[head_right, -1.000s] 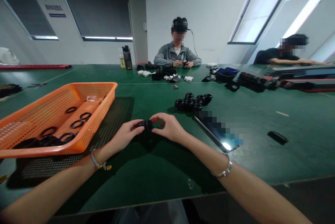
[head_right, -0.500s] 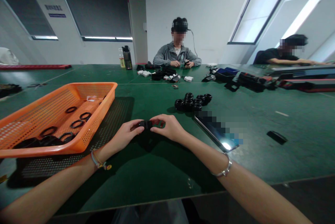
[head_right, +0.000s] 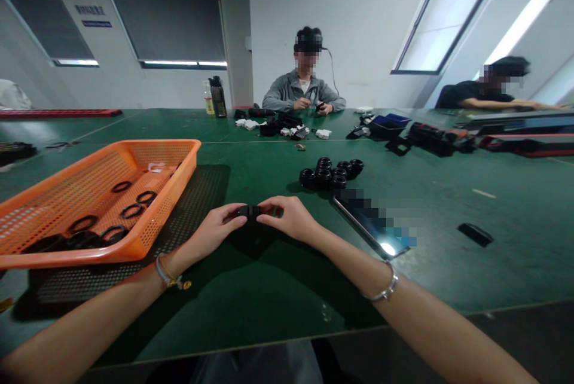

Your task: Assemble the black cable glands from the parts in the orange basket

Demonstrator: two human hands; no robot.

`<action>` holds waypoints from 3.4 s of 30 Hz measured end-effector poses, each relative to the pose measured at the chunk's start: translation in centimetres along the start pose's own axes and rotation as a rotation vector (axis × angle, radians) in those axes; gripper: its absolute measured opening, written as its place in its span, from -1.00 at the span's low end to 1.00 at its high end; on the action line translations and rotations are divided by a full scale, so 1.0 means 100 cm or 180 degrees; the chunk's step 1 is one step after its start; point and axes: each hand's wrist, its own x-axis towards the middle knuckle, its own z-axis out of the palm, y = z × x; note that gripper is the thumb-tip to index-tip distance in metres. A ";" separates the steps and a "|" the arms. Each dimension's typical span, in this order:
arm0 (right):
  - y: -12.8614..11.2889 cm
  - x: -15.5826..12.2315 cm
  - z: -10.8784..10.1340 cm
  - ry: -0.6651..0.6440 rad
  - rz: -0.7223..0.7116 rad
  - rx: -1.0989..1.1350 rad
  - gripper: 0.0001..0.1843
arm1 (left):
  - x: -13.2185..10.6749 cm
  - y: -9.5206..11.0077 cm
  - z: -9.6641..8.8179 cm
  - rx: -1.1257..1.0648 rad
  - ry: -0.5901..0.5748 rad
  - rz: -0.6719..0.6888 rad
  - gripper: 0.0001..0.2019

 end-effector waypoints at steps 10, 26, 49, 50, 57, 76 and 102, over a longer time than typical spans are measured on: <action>-0.001 0.000 -0.003 0.0251 -0.0158 -0.0128 -0.70 | 0.000 0.003 0.001 -0.0023 -0.0019 -0.0031 -0.63; -0.004 -0.002 0.001 0.0113 -0.0271 -0.0194 -0.73 | 0.000 0.003 0.001 -0.0141 -0.0052 -0.0056 -0.65; -0.005 -0.001 0.000 -0.0012 -0.0077 -0.0025 -0.82 | -0.003 0.008 0.000 0.0182 -0.0041 -0.0019 -0.64; -0.005 -0.001 0.000 -0.0026 -0.0073 -0.0013 -0.82 | -0.003 0.008 0.000 0.0198 -0.0034 -0.0001 -0.64; -0.005 -0.001 0.002 -0.0090 0.0000 0.0009 -0.83 | -0.002 0.007 0.000 0.0309 -0.0021 0.0049 -0.64; 0.003 -0.002 -0.002 0.0114 -0.0429 0.0094 -0.67 | 0.003 -0.001 0.001 -0.0365 -0.0053 -0.0106 -0.64; -0.001 0.000 0.001 0.0083 -0.0173 -0.0040 -0.81 | 0.001 0.002 0.001 -0.0327 -0.0036 -0.0087 -0.63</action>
